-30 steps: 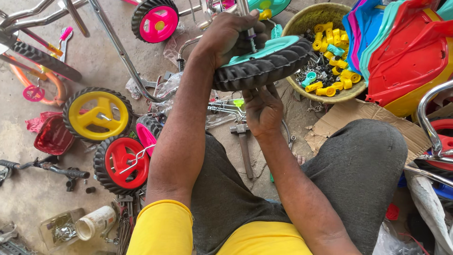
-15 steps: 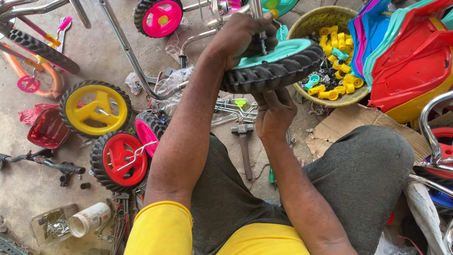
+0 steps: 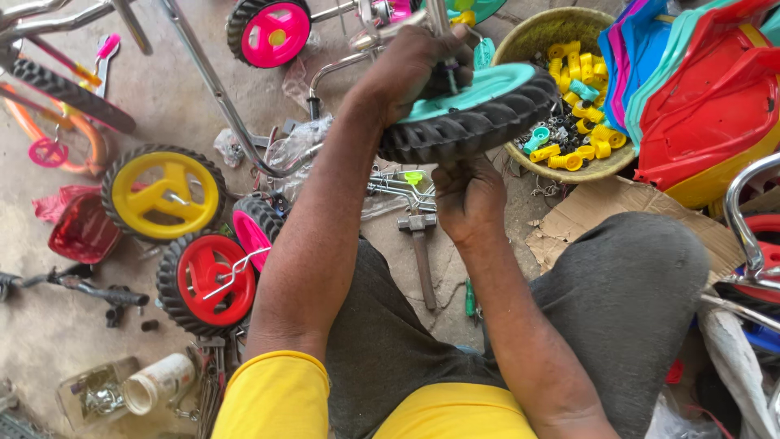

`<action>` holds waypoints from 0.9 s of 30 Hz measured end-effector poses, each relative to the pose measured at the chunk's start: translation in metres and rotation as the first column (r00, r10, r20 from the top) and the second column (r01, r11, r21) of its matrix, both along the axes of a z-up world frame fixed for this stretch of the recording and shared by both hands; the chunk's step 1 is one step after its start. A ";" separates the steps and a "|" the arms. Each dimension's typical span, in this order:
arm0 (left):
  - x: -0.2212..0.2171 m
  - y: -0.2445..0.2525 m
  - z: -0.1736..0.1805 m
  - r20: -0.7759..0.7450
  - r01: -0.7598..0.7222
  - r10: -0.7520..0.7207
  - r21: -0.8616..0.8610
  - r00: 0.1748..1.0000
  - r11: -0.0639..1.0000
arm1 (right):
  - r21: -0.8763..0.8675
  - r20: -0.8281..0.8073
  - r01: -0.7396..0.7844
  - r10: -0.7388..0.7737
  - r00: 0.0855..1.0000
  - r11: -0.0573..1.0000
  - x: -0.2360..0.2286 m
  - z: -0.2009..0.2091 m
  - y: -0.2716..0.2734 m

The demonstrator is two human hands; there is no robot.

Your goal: The person assembles a child's tricycle by attaching wheels to the frame, inserting plastic caps, and securing the handlebars. They use pliers and a hammer to tighten components and fit parts together.

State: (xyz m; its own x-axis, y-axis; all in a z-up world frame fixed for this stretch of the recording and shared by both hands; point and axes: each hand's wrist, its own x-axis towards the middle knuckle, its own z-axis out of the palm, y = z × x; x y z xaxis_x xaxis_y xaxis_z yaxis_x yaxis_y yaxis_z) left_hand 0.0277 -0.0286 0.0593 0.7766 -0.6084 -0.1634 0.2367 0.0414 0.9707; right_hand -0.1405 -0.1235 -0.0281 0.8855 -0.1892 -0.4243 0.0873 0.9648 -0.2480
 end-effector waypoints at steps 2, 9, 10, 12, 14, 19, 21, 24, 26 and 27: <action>0.004 0.008 0.003 0.020 0.046 -0.045 -0.018 0.999 0.999 | -0.198 0.123 -0.071 0.097 0.988 0.978 0.004 -0.039 -0.015; 0.003 0.018 0.001 -0.038 0.040 -0.038 0.062 0.999 0.997 | -0.686 -0.488 -0.520 -0.209 0.848 -0.509 -0.036 -0.213 -0.070; 0.002 0.016 -0.001 -0.034 0.023 -0.020 0.081 0.999 0.996 | -0.616 -0.498 -0.502 -0.193 0.845 -0.608 -0.050 -0.232 -0.072; 0.000 0.012 -0.007 -0.064 -0.012 0.017 0.072 0.998 0.997 | -0.502 -0.663 -0.604 -0.172 0.728 -0.618 -0.076 -0.261 -0.076; 0.001 0.011 -0.008 -0.119 -0.040 0.041 0.013 0.992 0.999 | -0.463 -0.727 -0.643 -0.153 0.669 -0.610 -0.085 -0.276 -0.082; 0.000 0.008 0.002 -0.056 -0.018 0.017 -0.022 0.998 1.000 | -0.479 -0.773 -0.774 -0.218 0.596 -0.415 -0.076 -0.286 -0.119; 0.000 0.010 0.005 -0.015 0.000 0.000 0.043 1.000 0.999 | -0.435 -0.845 -0.836 -0.170 0.507 -0.334 -0.076 -0.293 -0.130; 0.001 0.013 0.008 -0.028 0.015 -0.012 0.105 1.000 0.994 | -0.485 -0.849 -0.836 -0.091 0.520 -0.255 -0.077 -0.306 -0.130; 0.001 0.016 0.011 -0.077 -0.007 0.011 0.052 0.997 0.999 | -0.648 -0.761 -0.761 0.045 0.647 -0.013 -0.071 -0.302 -0.117; 0.000 0.016 0.011 -0.088 -0.002 0.006 0.047 0.996 0.999 | -0.713 -0.662 -0.675 0.134 0.737 0.193 -0.074 -0.296 -0.114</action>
